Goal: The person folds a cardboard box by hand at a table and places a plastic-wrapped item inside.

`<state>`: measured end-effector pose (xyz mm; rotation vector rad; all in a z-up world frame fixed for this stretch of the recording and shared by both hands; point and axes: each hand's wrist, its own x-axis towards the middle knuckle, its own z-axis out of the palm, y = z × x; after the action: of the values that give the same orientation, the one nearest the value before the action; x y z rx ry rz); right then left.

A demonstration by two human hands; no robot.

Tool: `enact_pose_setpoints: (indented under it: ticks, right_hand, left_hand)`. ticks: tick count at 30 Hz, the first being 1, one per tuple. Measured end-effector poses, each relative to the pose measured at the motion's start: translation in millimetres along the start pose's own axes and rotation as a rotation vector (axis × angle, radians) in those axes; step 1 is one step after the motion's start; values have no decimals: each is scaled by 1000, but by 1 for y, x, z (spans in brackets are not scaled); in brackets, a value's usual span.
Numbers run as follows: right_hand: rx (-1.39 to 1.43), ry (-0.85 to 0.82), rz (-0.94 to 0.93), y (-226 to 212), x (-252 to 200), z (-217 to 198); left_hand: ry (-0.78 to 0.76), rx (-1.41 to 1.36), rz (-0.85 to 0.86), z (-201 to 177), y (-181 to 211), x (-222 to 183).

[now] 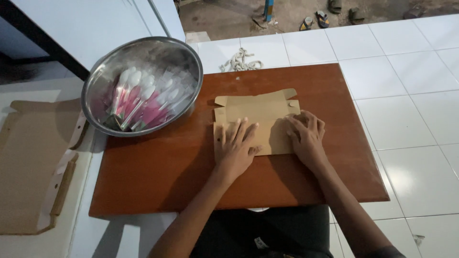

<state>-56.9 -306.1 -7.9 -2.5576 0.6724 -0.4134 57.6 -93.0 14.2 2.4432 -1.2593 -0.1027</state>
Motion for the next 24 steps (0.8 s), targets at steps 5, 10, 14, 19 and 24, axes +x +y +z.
enact_pose_setpoints:
  ticks: [5,10,14,19,24]
  right_hand:
    - [-56,71,-131,5,-1,8]
    - [-238,19,-231,-15,-12,11]
    - [-275,-64,-395,-29,-15,30]
    - [-253,18,-527,-38,-13,48]
    - [-275,-16,-442,-36,-12,31]
  left_hand:
    - [-8,-5,-13,3,-2,1]
    - [46,-13,-27,8,1,-3]
    - [156,68,8,23,-4,-2]
    - [289,17,49,45,-13,1]
    - [223,106,12,33,-21,-2]
